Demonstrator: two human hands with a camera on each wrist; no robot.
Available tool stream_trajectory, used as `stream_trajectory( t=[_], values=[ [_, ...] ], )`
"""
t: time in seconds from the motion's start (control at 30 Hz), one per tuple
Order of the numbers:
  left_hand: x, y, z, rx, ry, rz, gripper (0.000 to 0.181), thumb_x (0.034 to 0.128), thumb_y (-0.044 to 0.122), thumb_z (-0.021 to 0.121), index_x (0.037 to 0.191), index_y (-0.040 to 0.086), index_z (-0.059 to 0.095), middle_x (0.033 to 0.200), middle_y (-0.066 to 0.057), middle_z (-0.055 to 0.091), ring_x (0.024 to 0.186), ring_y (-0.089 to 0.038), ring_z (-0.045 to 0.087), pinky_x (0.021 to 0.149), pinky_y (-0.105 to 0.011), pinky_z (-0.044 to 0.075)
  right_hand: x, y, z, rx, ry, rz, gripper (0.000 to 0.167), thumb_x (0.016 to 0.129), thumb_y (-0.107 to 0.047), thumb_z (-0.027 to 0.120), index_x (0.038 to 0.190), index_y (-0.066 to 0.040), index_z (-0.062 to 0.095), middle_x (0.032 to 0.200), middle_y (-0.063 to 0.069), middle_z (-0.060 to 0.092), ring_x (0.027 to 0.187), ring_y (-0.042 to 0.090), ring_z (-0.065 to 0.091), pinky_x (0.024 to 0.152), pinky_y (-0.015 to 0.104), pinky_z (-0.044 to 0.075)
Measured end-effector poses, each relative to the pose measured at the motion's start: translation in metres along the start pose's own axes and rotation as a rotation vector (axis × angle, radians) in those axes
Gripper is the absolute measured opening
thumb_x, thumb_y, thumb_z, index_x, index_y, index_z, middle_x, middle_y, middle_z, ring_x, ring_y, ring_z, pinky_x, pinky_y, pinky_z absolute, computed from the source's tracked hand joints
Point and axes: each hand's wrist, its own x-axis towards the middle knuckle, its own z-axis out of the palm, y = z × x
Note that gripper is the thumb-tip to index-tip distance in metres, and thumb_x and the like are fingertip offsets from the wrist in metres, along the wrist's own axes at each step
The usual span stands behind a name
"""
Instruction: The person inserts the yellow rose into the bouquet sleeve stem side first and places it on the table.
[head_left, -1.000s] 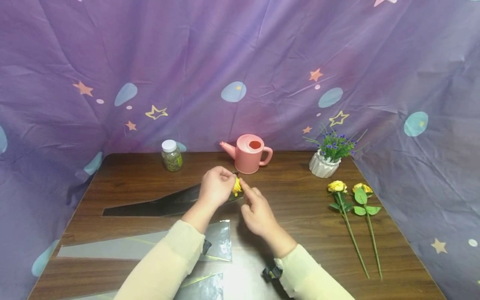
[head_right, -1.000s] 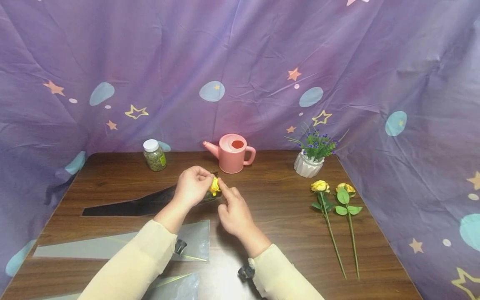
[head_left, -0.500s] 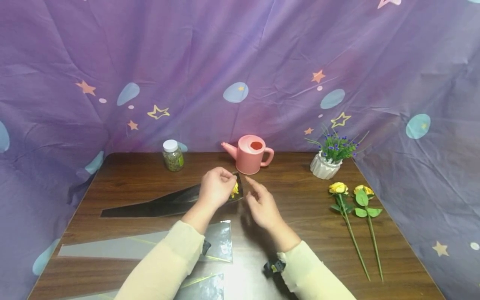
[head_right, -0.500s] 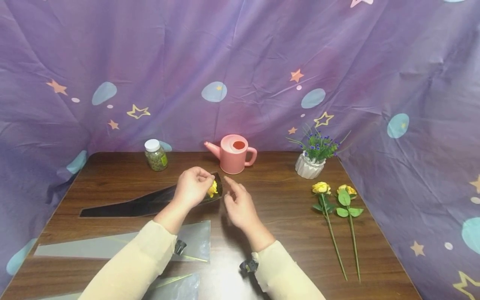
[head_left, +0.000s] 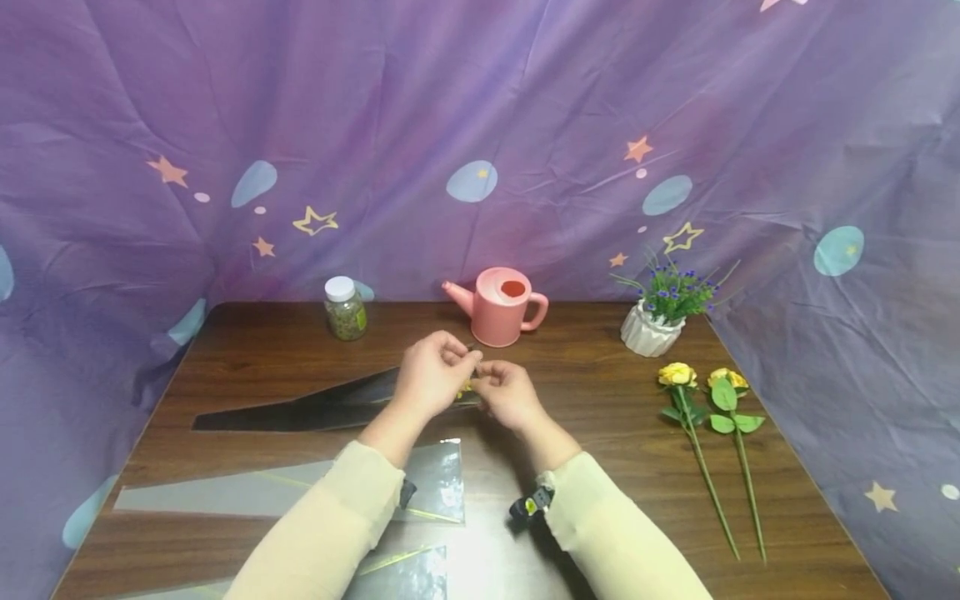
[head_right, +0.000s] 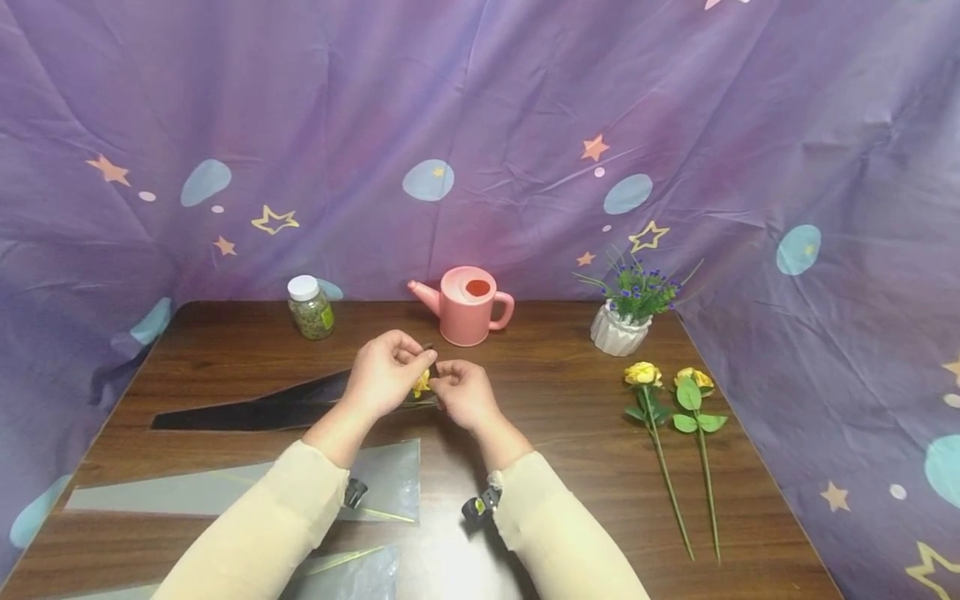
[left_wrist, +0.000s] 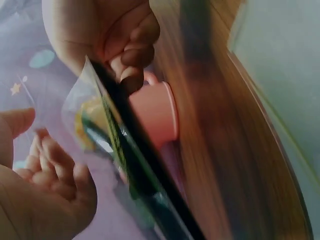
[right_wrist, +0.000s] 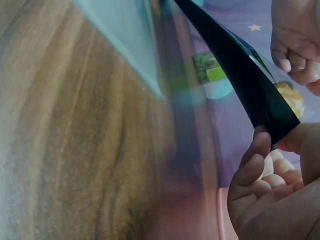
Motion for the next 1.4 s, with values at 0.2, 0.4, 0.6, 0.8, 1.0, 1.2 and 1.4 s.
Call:
stream_trajectory(
  t=[0.2, 0.4, 0.6, 0.8, 1.0, 1.2, 1.4],
  values=[
    [0.000, -0.020, -0.015, 0.199, -0.139, -0.032, 0.066, 0.0814, 0.033, 0.092, 0.136, 0.008, 0.065, 0.142, -0.017, 0.061, 0.132, -0.040, 0.055, 0.106, -0.062, 0.044, 0.003, 0.008, 0.002, -0.075, -0.004, 0.009, 0.039, 0.092, 0.007, 0.069, 0.129, 0.014, 0.060, 0.078, 0.014, 0.073, 0.054, 0.013, 0.062, 0.050, 0.029, 0.054],
    [-0.004, -0.043, -0.019, 0.362, -0.366, -0.104, 0.091, 0.0723, 0.022, 0.097, 0.151, 0.006, 0.053, 0.158, -0.020, 0.047, 0.143, -0.048, 0.042, 0.109, -0.071, 0.037, 0.000, 0.018, 0.003, -0.133, -0.086, 0.009, 0.038, 0.091, 0.013, 0.061, 0.129, 0.017, 0.056, 0.082, 0.017, 0.073, 0.059, 0.016, 0.066, 0.052, 0.027, 0.055],
    [-0.002, -0.057, -0.017, 0.417, -0.407, -0.054, 0.089, 0.0683, 0.009, 0.096, 0.148, 0.008, 0.056, 0.153, -0.018, 0.054, 0.138, -0.046, 0.049, 0.106, -0.066, 0.042, -0.005, 0.017, 0.005, -0.153, -0.096, 0.033, 0.022, 0.101, -0.004, 0.054, 0.111, 0.009, 0.069, 0.079, 0.010, 0.066, 0.056, 0.014, 0.065, 0.048, 0.027, 0.051],
    [-0.002, -0.062, -0.021, 0.451, -0.413, -0.034, 0.086, 0.0697, 0.006, 0.094, 0.147, 0.011, 0.057, 0.151, -0.018, 0.056, 0.137, -0.046, 0.050, 0.105, -0.065, 0.041, -0.011, 0.016, 0.008, -0.207, -0.144, -0.035, 0.017, 0.102, -0.008, 0.064, 0.100, 0.008, 0.070, 0.077, 0.012, 0.072, 0.058, 0.014, 0.067, 0.051, 0.026, 0.050],
    [-0.002, -0.068, -0.023, 0.488, -0.390, 0.006, 0.082, 0.0705, 0.004, 0.093, 0.145, 0.013, 0.059, 0.150, -0.016, 0.057, 0.138, -0.043, 0.050, 0.104, -0.064, 0.042, -0.012, 0.018, 0.011, -0.294, -0.158, -0.107, 0.009, 0.098, -0.004, 0.069, 0.099, 0.004, 0.074, 0.076, 0.007, 0.071, 0.063, 0.011, 0.064, 0.064, 0.028, 0.053],
    [-0.005, -0.067, -0.026, 0.472, -0.380, 0.021, 0.089, 0.0684, 0.009, 0.094, 0.149, 0.011, 0.056, 0.151, -0.019, 0.054, 0.140, -0.045, 0.047, 0.105, -0.064, 0.042, -0.016, 0.022, 0.007, -0.237, -0.138, -0.090, 0.024, 0.092, -0.001, 0.073, 0.111, 0.012, 0.068, 0.085, 0.012, 0.074, 0.065, 0.011, 0.064, 0.062, 0.028, 0.055],
    [-0.024, -0.053, -0.030, 0.436, -0.331, 0.114, 0.077, 0.0723, 0.017, 0.094, 0.141, 0.007, 0.061, 0.141, -0.017, 0.060, 0.132, -0.043, 0.055, 0.105, -0.061, 0.045, -0.031, 0.026, -0.010, -0.255, -0.186, -0.074, 0.036, 0.087, -0.001, 0.079, 0.117, 0.012, 0.064, 0.093, 0.014, 0.072, 0.071, 0.013, 0.065, 0.060, 0.028, 0.057]
  ],
)
